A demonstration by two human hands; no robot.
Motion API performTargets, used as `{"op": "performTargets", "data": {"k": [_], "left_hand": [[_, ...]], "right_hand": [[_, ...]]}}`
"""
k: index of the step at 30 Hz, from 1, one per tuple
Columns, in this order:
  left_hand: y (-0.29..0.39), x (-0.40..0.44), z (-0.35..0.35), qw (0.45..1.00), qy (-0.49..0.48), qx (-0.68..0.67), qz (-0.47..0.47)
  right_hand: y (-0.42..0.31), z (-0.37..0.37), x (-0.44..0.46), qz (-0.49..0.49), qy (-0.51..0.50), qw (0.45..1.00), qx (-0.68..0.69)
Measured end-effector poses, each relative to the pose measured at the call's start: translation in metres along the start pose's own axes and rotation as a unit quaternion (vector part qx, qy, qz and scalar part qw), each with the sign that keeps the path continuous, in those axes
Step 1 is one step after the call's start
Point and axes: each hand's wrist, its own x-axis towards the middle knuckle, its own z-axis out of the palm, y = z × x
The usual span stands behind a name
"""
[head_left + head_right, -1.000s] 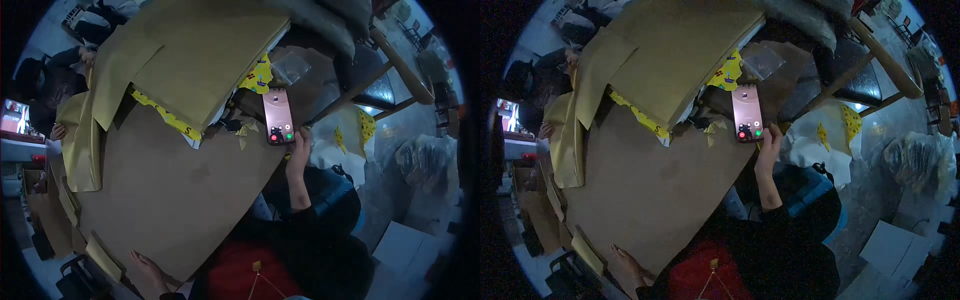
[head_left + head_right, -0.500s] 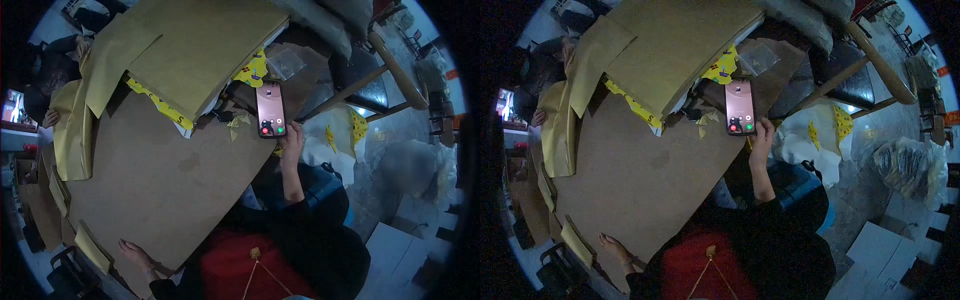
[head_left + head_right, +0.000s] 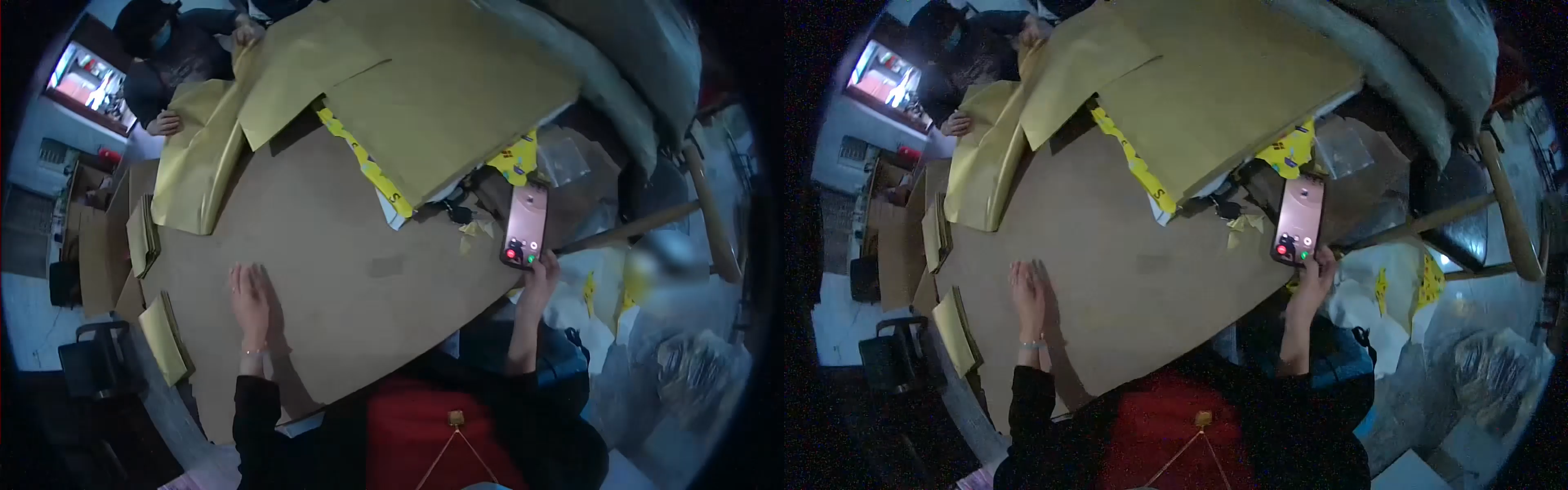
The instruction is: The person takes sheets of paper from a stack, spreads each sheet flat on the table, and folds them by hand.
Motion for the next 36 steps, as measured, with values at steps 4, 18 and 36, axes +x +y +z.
{"op": "performTargets", "data": {"k": [4,18,36], "left_hand": [[0.045,0.079,0.024,0.99,0.059,-0.097,0.079],[0.154,0.215,0.079,0.627,-0.194,-0.721,-0.222],[0.259,0.158,0.021,0.904,-0.12,-0.166,0.374]], "right_hand": [[0.002,0.0,0.003,0.003,-0.003,0.999,0.052],[-0.008,0.007,-0.004,0.016,0.036,0.999,-0.006],[-0.005,-0.002,0.001,0.052,0.017,0.998,0.011]]}}
